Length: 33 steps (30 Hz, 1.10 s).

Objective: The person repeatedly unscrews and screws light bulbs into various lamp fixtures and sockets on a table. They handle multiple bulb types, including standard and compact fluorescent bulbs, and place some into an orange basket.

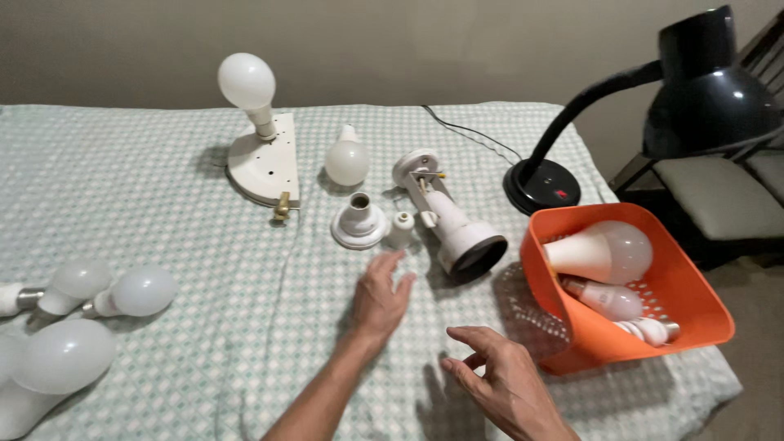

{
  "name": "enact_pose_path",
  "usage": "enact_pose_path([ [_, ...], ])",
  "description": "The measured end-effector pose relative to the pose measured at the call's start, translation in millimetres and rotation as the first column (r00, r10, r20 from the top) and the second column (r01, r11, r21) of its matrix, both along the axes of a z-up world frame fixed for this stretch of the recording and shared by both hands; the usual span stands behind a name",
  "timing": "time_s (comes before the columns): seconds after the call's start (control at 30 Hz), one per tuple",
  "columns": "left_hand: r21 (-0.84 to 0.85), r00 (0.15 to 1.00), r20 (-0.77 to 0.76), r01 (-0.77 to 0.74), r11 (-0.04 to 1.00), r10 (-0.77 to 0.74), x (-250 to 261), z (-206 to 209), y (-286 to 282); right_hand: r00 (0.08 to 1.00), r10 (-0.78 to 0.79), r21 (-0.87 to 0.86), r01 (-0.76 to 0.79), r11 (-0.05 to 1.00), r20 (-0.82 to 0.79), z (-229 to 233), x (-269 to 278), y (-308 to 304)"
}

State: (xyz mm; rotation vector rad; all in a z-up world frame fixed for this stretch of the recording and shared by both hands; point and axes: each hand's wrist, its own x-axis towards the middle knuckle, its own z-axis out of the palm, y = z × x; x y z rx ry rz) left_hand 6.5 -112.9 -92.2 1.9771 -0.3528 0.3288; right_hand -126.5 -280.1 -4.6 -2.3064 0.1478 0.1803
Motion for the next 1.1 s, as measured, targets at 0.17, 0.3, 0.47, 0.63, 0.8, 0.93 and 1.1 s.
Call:
enact_pose_path([
  [0.17,0.179,0.975,0.057,-0.22,0.959,0.213,66,6,-14,0.998,0.044,0.029,-0.045,0.999,0.051,13,-25,-68],
  [0.3,0.302,0.937,-0.228,-0.191,0.934,0.265,79,13,-28,0.997,0.082,0.099,-0.083,0.992,0.015,18,-40,-129],
  [0.47,0.291,0.91,-0.203,-0.296,0.91,0.361,73,13,-41,0.988,0.132,0.084,-0.14,0.987,0.084,26,-42,-194],
  [0.63,-0.078,0.857,-0.285,-0.467,0.881,0.429,34,17,-32,0.873,0.339,-0.497,-0.134,0.857,0.351,53,26,-273],
  [0.8,-0.777,0.78,-0.596,-0.502,0.38,-0.19,-34,13,-60,0.787,0.611,-0.86,-0.252,0.443,0.084,48,89,-289],
  [0.93,-0.841,0.737,-0.528,-0.524,0.137,-0.422,-60,10,-98,0.793,0.609,-0.885,-0.295,0.359,-0.017,42,101,-281],
  [1.1,-0.852,0.728,-0.508,-0.503,0.145,-0.461,-62,17,-112,0.727,0.684,-0.857,-0.315,0.407,0.057,50,101,-284],
])
